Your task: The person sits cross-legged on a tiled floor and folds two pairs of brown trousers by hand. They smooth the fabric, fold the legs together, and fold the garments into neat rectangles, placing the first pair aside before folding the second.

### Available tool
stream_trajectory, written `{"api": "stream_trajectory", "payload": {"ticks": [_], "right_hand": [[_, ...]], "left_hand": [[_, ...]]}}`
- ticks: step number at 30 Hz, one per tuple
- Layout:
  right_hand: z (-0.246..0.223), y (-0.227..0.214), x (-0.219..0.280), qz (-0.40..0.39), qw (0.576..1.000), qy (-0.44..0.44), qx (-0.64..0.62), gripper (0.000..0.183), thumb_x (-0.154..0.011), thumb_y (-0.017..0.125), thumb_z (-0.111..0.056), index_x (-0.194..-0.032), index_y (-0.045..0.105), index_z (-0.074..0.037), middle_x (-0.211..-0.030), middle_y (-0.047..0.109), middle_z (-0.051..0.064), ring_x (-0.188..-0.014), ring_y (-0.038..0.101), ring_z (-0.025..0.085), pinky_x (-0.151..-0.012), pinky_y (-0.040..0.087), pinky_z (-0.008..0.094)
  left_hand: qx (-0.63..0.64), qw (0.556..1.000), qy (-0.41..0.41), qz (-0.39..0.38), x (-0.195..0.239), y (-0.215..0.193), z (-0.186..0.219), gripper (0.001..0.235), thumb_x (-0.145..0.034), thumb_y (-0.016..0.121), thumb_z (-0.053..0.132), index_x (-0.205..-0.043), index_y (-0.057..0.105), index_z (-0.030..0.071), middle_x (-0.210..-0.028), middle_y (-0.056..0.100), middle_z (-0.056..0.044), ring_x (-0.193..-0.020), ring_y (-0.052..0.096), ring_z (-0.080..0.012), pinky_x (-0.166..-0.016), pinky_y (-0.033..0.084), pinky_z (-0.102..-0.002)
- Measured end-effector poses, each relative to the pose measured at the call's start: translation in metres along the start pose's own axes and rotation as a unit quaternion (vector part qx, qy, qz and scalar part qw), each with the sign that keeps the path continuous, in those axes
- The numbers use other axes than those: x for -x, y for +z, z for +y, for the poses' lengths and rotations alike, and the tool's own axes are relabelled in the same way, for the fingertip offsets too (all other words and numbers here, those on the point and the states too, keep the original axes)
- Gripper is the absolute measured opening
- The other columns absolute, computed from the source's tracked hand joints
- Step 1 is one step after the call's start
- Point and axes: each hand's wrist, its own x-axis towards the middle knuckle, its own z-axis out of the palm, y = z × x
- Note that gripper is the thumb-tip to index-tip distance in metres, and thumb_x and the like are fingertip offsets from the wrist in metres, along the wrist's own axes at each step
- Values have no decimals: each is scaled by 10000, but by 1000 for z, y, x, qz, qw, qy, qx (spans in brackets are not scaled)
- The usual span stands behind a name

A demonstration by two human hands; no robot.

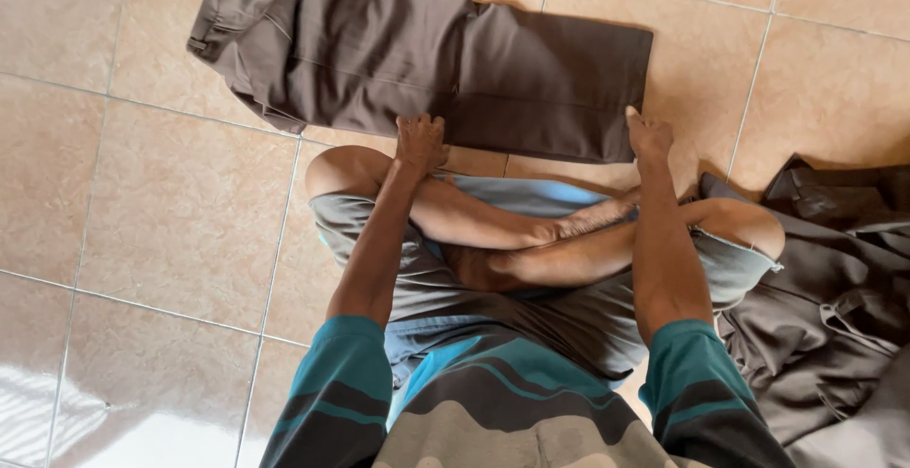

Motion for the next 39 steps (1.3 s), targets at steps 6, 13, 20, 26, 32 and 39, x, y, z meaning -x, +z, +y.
{"api": "stream_trajectory", "payload": {"ticks": [6,13,20,26,32,39], "right_hand": [[-7,-14,-15,46,997,-59,14,310,-865,847,-338,-1056,761,-109,-946,719,136,-875,711,273,-634,569,404],[-14,-17,4,39,997,-66,19,289,-832,868,-273,-962,687,-90,-811,662,90,-738,656,223,-572,526,382],[-108,-17,98,14,910,-413,34,392,-979,873,-273,-1095,687,52,-877,730,271,-796,731,444,-634,582,483],[-103,8,85,6,972,-76,221,735,-1049,557,-693,-1241,635,12,-1137,700,245,-1117,681,446,-896,552,617],[-40,20,26,116,945,-255,171,157,-803,704,-218,-857,797,-105,-771,747,144,-780,746,369,-644,567,438],[-83,-42,73,157,940,-44,301,792,-1051,763,-546,-1548,363,-76,-1499,434,247,-1347,455,406,-1101,408,571]], "left_hand": [[2,998,49,-34,-1,-5,12,515,-761,883,373,-1153,603,190,-1058,606,-39,-960,680,-257,-964,424,-497],[-34,986,153,58,-14,46,15,370,-618,926,195,-911,701,211,-943,614,-15,-861,661,-212,-903,450,-447],[26,989,144,30,-5,32,22,169,-756,778,253,-899,716,186,-860,649,-18,-810,673,-231,-864,479,-439],[55,997,18,44,-9,29,8,367,-820,782,243,-1123,589,168,-1082,569,-57,-959,650,-285,-866,525,-467],[84,996,-3,23,-2,-13,16,447,-842,814,204,-1211,577,115,-1261,508,-136,-1076,618,-346,-944,504,-506],[65,997,-7,-30,-1,14,11,385,-832,822,239,-1134,600,151,-1213,510,-92,-1081,614,-325,-949,472,-496]]}}
